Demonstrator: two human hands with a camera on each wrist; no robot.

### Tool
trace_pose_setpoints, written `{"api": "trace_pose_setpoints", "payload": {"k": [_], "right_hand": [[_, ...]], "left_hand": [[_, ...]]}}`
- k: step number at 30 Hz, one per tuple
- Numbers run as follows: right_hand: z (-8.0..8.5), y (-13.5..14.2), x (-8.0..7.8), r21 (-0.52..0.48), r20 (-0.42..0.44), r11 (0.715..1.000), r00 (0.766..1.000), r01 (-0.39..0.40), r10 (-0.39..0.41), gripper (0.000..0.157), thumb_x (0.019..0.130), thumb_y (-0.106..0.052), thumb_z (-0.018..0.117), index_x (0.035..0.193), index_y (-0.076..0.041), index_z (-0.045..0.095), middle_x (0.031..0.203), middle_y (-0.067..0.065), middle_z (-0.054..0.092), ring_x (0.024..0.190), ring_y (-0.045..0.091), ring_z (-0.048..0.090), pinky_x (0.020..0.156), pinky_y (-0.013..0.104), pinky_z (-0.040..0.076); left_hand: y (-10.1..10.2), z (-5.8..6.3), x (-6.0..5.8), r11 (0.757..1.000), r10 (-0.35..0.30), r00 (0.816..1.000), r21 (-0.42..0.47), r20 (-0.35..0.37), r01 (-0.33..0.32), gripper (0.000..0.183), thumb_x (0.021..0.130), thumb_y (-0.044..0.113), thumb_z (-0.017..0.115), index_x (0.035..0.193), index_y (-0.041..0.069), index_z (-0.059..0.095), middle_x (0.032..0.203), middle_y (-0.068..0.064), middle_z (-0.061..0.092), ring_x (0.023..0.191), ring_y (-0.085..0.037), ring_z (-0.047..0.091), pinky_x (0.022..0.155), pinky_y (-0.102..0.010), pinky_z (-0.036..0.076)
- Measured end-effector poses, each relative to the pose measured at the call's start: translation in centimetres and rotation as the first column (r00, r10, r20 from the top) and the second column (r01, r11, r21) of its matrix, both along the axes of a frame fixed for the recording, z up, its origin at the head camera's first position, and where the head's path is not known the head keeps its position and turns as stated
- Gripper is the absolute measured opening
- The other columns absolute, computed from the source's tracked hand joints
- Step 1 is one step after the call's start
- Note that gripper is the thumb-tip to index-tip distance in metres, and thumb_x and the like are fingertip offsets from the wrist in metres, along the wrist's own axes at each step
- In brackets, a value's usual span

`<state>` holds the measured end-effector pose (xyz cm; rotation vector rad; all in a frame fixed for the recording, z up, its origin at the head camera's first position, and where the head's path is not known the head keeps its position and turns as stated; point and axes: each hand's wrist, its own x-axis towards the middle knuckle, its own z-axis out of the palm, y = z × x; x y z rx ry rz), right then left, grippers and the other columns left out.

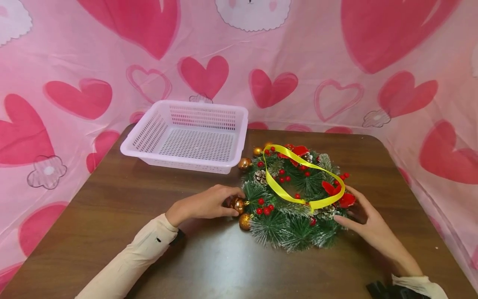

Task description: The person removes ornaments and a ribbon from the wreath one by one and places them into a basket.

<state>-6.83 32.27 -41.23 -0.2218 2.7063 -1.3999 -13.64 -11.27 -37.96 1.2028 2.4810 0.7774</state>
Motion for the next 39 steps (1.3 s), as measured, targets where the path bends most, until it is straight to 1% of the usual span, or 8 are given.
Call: {"api": "trace_pose_setpoints", "payload": {"k": [2, 3, 6, 12, 17, 25, 33, 39], "right_hand": [[-0.3, 0.1, 0.0, -0.031, -0.004, 1.000, 1.000, -0.004, 0.004, 0.081, 0.095, -0.018, 0.069, 0.158, -0.030, 0.020, 0.144, 0.006, 0.041, 0.118, -0.010, 0.046, 0.088, 0.006, 0.041], [-0.4, 0.1, 0.1, -0.040, -0.004, 0.999, 1.000, -0.003, 0.003, 0.080, 0.095, -0.018, 0.069, 0.158, -0.029, 0.021, 0.144, 0.005, 0.041, 0.117, -0.011, 0.045, 0.088, 0.005, 0.041], [-0.5, 0.2, 0.0, -0.047, -0.006, 0.999, 1.000, -0.003, 0.003, 0.079, 0.095, -0.017, 0.069, 0.158, -0.028, 0.023, 0.145, 0.004, 0.039, 0.117, -0.013, 0.044, 0.089, 0.005, 0.041], [-0.6, 0.3, -0.2, -0.047, -0.020, 0.999, 1.000, -0.004, 0.003, 0.077, 0.095, -0.016, 0.068, 0.158, -0.027, 0.024, 0.144, 0.003, 0.041, 0.117, -0.011, 0.045, 0.089, 0.005, 0.041], [-0.6, 0.3, -0.4, -0.047, -0.031, 0.999, 1.000, -0.002, 0.001, 0.076, 0.095, -0.016, 0.068, 0.158, -0.025, 0.025, 0.140, 0.001, 0.042, 0.115, -0.010, 0.046, 0.089, 0.005, 0.041], [-0.8, 0.5, -0.4, -0.052, -0.012, 0.999, 1.000, -0.012, 0.011, 0.075, 0.096, -0.017, 0.067, 0.157, -0.023, 0.025, 0.143, 0.004, 0.040, 0.115, -0.010, 0.046, 0.089, 0.005, 0.040], [-0.9, 0.5, -0.4, -0.030, -0.019, 0.999, 1.000, -0.011, 0.011, 0.075, 0.096, -0.017, 0.067, 0.157, -0.022, 0.025, 0.141, 0.004, 0.041, 0.114, -0.010, 0.046, 0.088, 0.005, 0.040], [-0.9, 0.5, -0.4, -0.022, -0.018, 1.000, 1.000, -0.010, 0.009, 0.075, 0.096, -0.018, 0.067, 0.157, -0.021, 0.024, 0.142, 0.008, 0.040, 0.114, -0.012, 0.044, 0.088, 0.005, 0.040]], "left_hand": [[-0.1, 0.0, 0.0, 1.000, -0.001, 1.000, 0.016, 0.023, 0.001, 0.038, 0.090, 0.020, 0.075, 0.124, 0.007, 0.062, 0.097, 0.000, 0.064, 0.080, -0.019, 0.060, 0.068, -0.023, 0.048], [-0.1, 0.0, -0.1, 1.000, -0.002, 1.000, 0.020, 0.029, 0.001, 0.038, 0.090, 0.020, 0.074, 0.124, 0.007, 0.063, 0.097, 0.001, 0.064, 0.080, -0.019, 0.061, 0.068, -0.023, 0.048], [-0.1, 0.0, -0.1, 1.000, -0.003, 0.999, 0.019, 0.040, 0.003, 0.038, 0.091, 0.020, 0.074, 0.124, 0.007, 0.062, 0.098, 0.000, 0.065, 0.081, -0.019, 0.061, 0.069, -0.024, 0.049], [0.0, 0.3, -0.1, 1.000, 0.024, 0.999, 0.003, 0.042, -0.024, 0.042, 0.091, 0.021, 0.074, 0.125, 0.005, 0.055, 0.110, -0.004, 0.066, 0.090, -0.014, 0.061, 0.078, -0.029, 0.053], [0.0, 0.9, 0.1, 1.000, 0.017, 1.000, 0.000, 0.004, -0.017, 0.038, 0.091, 0.020, 0.074, 0.119, 0.005, 0.053, 0.103, -0.002, 0.064, 0.087, -0.016, 0.059, 0.076, -0.029, 0.051], [0.0, 1.9, 0.8, 0.999, 0.038, 0.998, -0.025, -0.050, -0.040, 0.035, 0.092, 0.021, 0.073, 0.120, 0.010, 0.055, 0.111, 0.001, 0.062, 0.095, -0.014, 0.056, 0.084, -0.033, 0.050], [-0.2, 2.8, 0.9, 0.999, 0.034, 0.996, 0.031, -0.079, -0.032, 0.037, 0.091, 0.018, 0.073, 0.123, 0.006, 0.060, 0.107, -0.003, 0.058, 0.087, -0.020, 0.057, 0.072, -0.026, 0.049], [-0.1, 3.0, 1.1, 0.998, 0.038, 0.994, 0.060, -0.103, -0.032, 0.038, 0.092, 0.018, 0.072, 0.126, 0.006, 0.062, 0.112, -0.005, 0.059, 0.088, -0.020, 0.058, 0.074, -0.026, 0.050]]}}
